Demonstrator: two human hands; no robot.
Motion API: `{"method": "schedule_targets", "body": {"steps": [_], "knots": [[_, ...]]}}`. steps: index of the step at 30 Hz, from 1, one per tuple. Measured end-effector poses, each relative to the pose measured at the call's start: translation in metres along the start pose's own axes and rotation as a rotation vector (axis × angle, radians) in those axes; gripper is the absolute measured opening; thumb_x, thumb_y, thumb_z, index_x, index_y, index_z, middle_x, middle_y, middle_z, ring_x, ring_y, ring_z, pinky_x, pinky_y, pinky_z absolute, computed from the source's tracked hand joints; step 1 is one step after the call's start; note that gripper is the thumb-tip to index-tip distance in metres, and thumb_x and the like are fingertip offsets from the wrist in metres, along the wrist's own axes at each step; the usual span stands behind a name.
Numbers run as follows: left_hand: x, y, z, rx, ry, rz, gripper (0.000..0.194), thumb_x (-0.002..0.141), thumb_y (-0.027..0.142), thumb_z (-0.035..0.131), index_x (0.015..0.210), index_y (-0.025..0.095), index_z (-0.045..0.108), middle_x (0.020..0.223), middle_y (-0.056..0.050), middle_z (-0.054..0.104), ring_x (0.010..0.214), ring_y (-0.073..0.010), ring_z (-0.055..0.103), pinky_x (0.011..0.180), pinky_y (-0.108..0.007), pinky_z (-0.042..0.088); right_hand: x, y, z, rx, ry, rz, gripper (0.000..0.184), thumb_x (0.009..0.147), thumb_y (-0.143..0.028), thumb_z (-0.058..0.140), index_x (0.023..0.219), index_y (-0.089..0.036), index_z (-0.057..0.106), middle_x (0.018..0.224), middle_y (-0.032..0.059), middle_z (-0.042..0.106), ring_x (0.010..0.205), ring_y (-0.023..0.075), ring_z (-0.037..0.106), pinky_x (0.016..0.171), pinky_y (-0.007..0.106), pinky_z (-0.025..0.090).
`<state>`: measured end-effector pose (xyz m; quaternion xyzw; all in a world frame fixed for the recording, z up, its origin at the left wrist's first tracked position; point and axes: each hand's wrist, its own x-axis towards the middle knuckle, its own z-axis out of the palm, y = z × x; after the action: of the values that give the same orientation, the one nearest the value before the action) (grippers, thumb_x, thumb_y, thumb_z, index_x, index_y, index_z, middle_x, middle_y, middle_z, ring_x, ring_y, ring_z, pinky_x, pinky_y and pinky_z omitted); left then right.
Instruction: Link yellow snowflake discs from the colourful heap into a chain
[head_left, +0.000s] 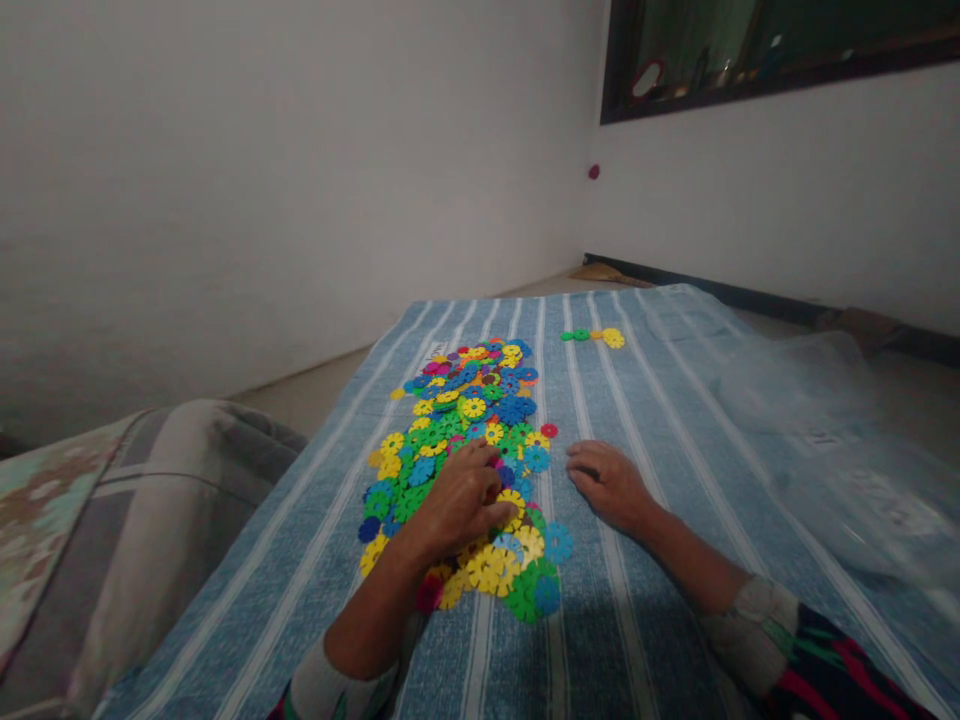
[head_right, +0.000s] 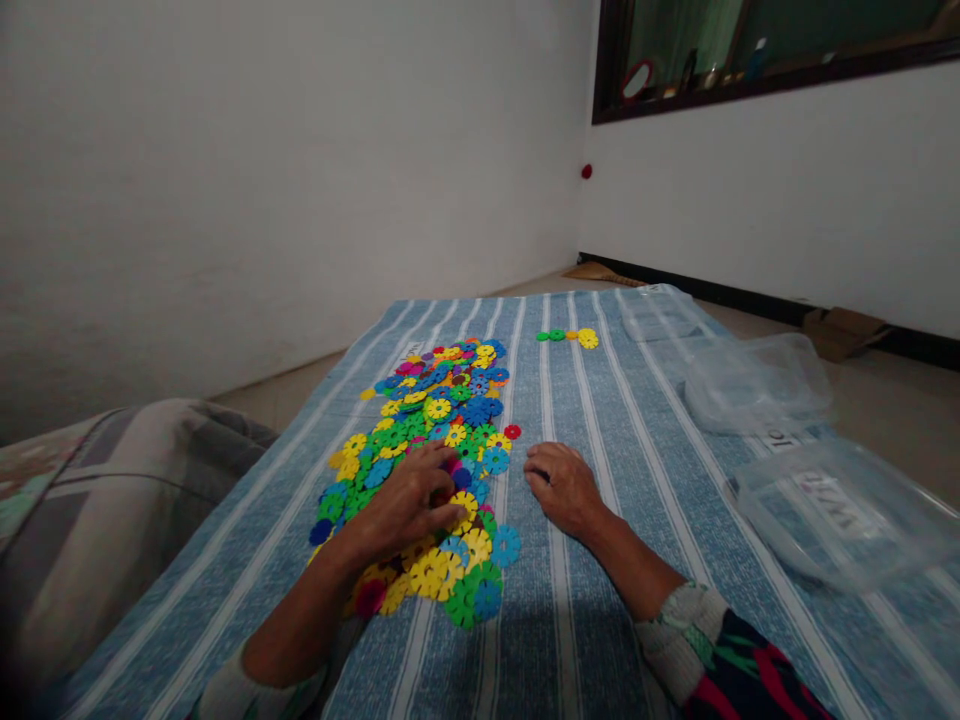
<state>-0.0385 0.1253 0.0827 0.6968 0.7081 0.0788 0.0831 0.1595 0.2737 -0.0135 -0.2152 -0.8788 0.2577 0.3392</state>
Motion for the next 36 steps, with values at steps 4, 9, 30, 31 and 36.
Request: {"method": "schedule_targets", "body": {"steps": [4,9,30,31,36], "knots": [[-0.003,0.008,-0.005,0.026,-0.089,-0.029,0.026,0.072,0.043,0.075,0.071,0.017,0.068,0.142,-0.013,0.051,0.138,-0.0378,0.036,0.115,-0.054,0.027,0.001,-0.001,0.000,0.004,0.000,0.000,0.016,0.083,-0.015,0.057,0.079,-0.022,0.070,0.099,0.0062,0.072,0.099,0.0211,0.064,0.092,0.039,0.045],[-0.004,0.012,-0.004,0.010,-0.123,-0.069,0.021,0.072,0.035,0.075,0.081,0.017,0.070,0.149,-0.015,0.045,0.144,-0.0388,0.028,0.117,-0.056,0.024,0.001,-0.001,0.000,0.008,-0.001,0.013,0.016,0.083,-0.014,0.057,0.080,-0.022,0.070,0.100,0.0066,0.072,0.100,0.0215,0.064,0.092,0.039,0.045],[0.000,0.002,0.006,-0.212,0.053,0.002,0.011,0.071,0.020,0.066,0.080,0.020,0.061,0.097,-0.005,0.067,0.101,-0.0229,0.060,0.094,-0.038,0.047,0.001,-0.001,0.000,0.008,0.009,0.021,0.015,0.082,-0.013,0.057,0.080,-0.022,0.070,0.101,0.0069,0.073,0.102,0.0220,0.064,0.093,0.041,0.044],[0.001,0.002,0.006,-0.227,0.053,-0.008,0.011,0.070,0.019,0.065,0.080,0.020,0.060,0.096,-0.005,0.066,0.099,-0.0224,0.060,0.093,-0.037,0.047,0.001,-0.002,0.000,0.007,0.005,0.025,0.015,0.082,-0.013,0.057,0.080,-0.021,0.070,0.101,0.0069,0.072,0.102,0.0219,0.064,0.093,0.040,0.043],[-0.001,0.005,0.001,-0.384,0.019,-0.075,0.006,0.071,0.021,0.058,0.071,0.020,0.053,0.095,-0.003,0.067,0.092,-0.0193,0.060,0.084,-0.032,0.048,0.003,-0.003,0.002,0.010,0.011,0.029,0.014,0.081,-0.013,0.059,0.079,-0.021,0.070,0.100,0.0061,0.072,0.102,0.0208,0.064,0.093,0.038,0.043]]}}
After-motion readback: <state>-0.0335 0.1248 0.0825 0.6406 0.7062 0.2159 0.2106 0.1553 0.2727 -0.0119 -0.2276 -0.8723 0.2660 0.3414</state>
